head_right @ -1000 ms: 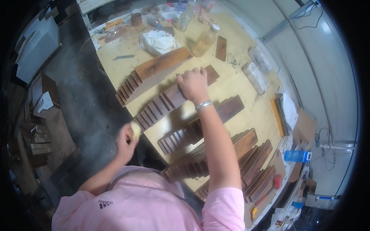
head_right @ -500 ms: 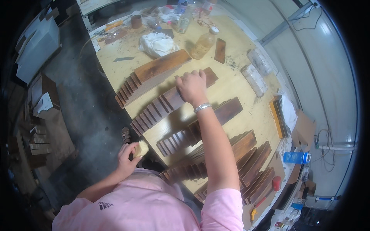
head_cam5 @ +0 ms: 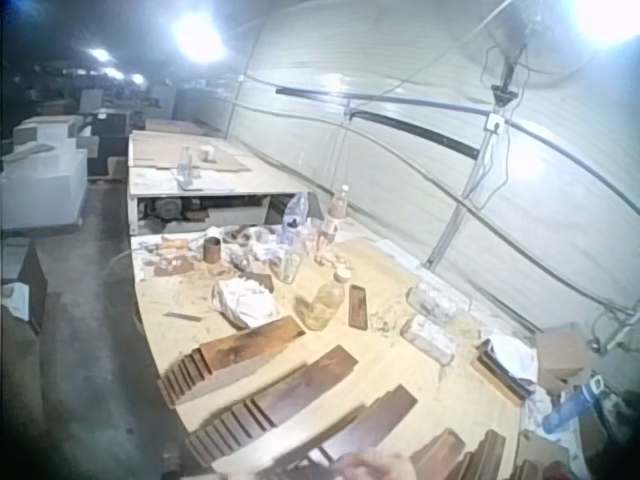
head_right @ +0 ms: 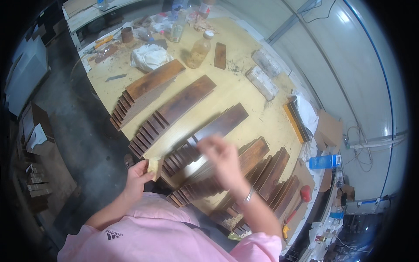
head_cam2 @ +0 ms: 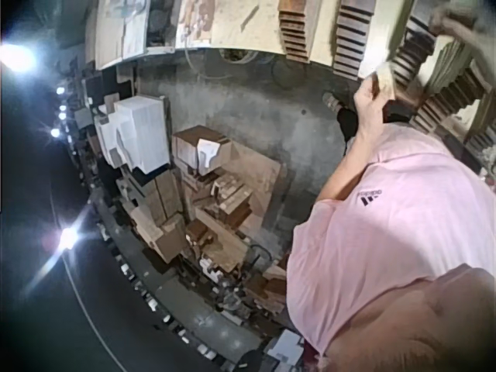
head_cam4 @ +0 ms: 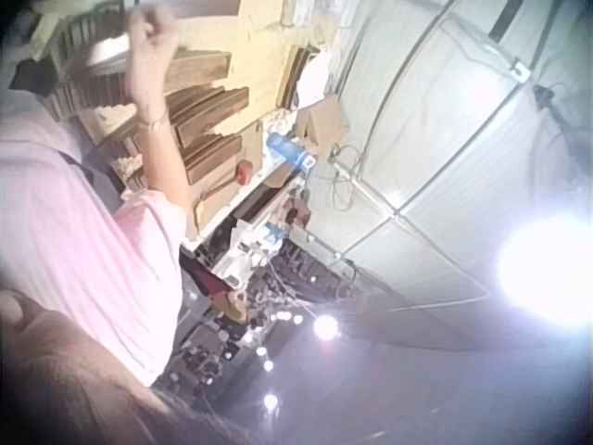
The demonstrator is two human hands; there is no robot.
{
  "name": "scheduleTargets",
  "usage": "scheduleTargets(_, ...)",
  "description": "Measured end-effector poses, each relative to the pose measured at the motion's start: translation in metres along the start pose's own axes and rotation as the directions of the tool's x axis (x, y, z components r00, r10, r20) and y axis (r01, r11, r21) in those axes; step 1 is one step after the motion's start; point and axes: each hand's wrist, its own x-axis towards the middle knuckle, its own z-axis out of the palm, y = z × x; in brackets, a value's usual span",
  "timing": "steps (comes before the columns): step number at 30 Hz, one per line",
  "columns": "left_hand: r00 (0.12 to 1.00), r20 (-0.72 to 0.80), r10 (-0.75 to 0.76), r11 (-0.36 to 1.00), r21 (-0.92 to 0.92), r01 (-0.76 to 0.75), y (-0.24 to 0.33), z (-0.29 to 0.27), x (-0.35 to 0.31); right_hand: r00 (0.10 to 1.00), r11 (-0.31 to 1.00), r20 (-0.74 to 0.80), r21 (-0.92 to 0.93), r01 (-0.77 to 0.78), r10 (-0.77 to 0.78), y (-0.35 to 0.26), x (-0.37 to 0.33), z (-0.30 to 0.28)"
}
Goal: The person sands the surfaces and edges of several wooden slats by hand using a sanding block, wipes them with a white cloth, and then organizes the slats into a single long stack on a workbench.
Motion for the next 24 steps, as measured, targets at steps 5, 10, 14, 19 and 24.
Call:
scheduleTargets(5, 0.985, 0.119, -0.124, 0.98, -0.144, 0.141, 0.003, -0.014, 0.007, 0.939, 0.861, 0.215, 0.384, -0.333, 0.267, 0.057, -0.096, 0.086)
scheduleTargets(10, 0.985, 0.131, -0.109, 0.992, -0.05, 0.116, -0.004, -0.022, 0.031, 0.964, 0.93, -0.102, 0.305, -0.206, 0.246, 0.087, -0.106, 0.157)
scheduleTargets(14, 0.923, 0.235, -0.305, 0.95, 0.003, 0.313, -0.001, -0.042, 0.045, 0.906, 0.912, -0.224, 0.287, -0.291, 0.36, 0.078, -0.085, 0.178)
scheduleTargets(19, 0.886, 0.329, -0.327, 0.944, 0.064, 0.325, -0.012, -0.049, 0.059, 0.845, 0.981, -0.503, 0.037, -0.189, 0.182, 0.124, -0.064, 0.213)
scheduleTargets(24, 0.866, 0.376, -0.329, 0.944, 0.141, 0.298, -0.011, -0.052, 0.052, 0.812, 0.97, -0.532, 0.111, -0.216, 0.242, 0.125, -0.07, 0.223)
